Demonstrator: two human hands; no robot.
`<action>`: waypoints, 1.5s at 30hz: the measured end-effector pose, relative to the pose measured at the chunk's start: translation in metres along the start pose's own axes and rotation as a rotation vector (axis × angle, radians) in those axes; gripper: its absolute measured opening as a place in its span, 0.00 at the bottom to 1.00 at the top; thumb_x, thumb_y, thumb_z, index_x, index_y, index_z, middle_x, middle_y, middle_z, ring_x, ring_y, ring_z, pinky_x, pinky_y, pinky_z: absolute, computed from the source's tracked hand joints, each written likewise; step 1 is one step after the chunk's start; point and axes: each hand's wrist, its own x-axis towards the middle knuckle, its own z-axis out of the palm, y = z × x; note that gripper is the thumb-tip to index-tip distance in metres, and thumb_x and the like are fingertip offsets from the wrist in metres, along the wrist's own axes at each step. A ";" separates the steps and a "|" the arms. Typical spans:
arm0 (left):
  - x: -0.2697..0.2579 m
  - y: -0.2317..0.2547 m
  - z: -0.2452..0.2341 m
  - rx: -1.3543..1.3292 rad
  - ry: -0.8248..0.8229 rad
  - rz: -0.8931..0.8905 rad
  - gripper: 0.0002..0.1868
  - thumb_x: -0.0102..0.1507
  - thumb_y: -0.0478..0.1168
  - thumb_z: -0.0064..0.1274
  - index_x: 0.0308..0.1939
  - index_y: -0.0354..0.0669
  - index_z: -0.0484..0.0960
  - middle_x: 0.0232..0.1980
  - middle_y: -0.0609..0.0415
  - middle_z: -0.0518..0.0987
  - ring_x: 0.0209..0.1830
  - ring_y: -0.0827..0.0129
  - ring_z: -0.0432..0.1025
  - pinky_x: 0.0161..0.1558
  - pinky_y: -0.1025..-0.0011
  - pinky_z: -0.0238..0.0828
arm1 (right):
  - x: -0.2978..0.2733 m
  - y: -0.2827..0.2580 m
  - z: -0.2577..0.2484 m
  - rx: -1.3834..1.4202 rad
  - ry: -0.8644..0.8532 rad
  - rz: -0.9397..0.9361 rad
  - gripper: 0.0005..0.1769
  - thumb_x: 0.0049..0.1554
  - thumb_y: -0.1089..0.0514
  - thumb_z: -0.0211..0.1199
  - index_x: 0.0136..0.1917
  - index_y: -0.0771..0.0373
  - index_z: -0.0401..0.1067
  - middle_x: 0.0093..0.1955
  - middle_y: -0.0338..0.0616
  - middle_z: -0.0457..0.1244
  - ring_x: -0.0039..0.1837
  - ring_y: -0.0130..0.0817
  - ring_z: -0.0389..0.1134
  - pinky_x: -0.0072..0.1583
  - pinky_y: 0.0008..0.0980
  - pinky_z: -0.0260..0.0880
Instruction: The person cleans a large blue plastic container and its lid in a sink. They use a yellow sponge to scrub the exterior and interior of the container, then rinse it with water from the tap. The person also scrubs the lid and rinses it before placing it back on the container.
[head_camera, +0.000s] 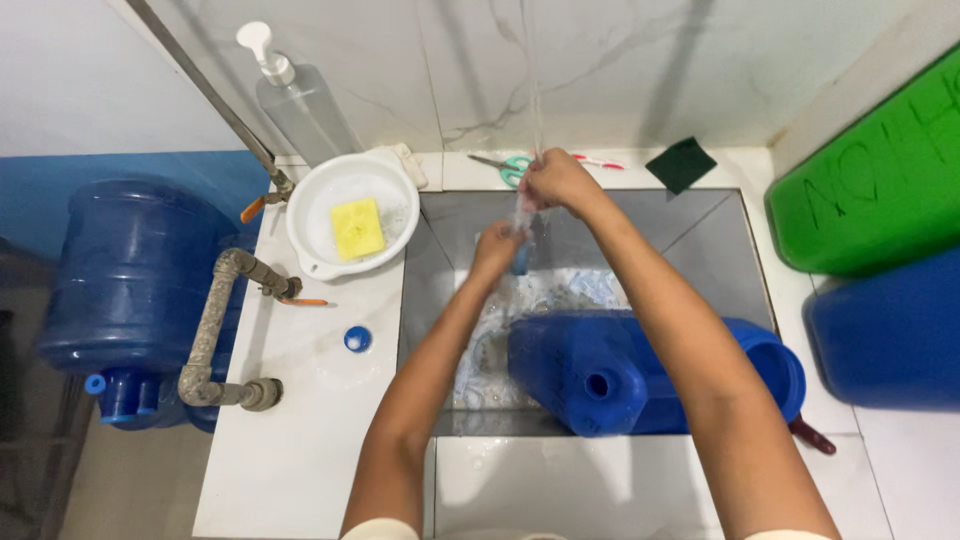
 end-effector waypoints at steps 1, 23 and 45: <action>0.009 -0.022 0.003 -0.088 -0.027 -0.066 0.10 0.65 0.40 0.58 0.46 0.38 0.83 0.38 0.51 0.82 0.34 0.64 0.75 0.38 0.57 0.72 | -0.003 0.002 0.000 -0.004 0.004 0.011 0.12 0.58 0.65 0.53 0.40 0.71 0.76 0.36 0.49 0.70 0.35 0.35 0.74 0.40 0.32 0.78; -0.089 0.082 -0.035 1.183 -0.057 1.144 0.16 0.58 0.35 0.51 0.49 0.39 0.83 0.57 0.50 0.82 0.60 0.57 0.73 0.61 0.60 0.70 | -0.005 0.004 0.006 0.013 0.035 -0.033 0.11 0.56 0.68 0.53 0.38 0.72 0.76 0.34 0.50 0.69 0.35 0.35 0.74 0.38 0.31 0.76; 0.017 0.017 0.017 0.428 0.070 0.637 0.15 0.58 0.39 0.60 0.46 0.35 0.82 0.46 0.41 0.82 0.46 0.48 0.77 0.46 0.57 0.74 | -0.015 -0.009 0.000 -0.006 0.017 -0.077 0.13 0.56 0.65 0.52 0.38 0.71 0.77 0.34 0.50 0.69 0.36 0.36 0.73 0.43 0.35 0.74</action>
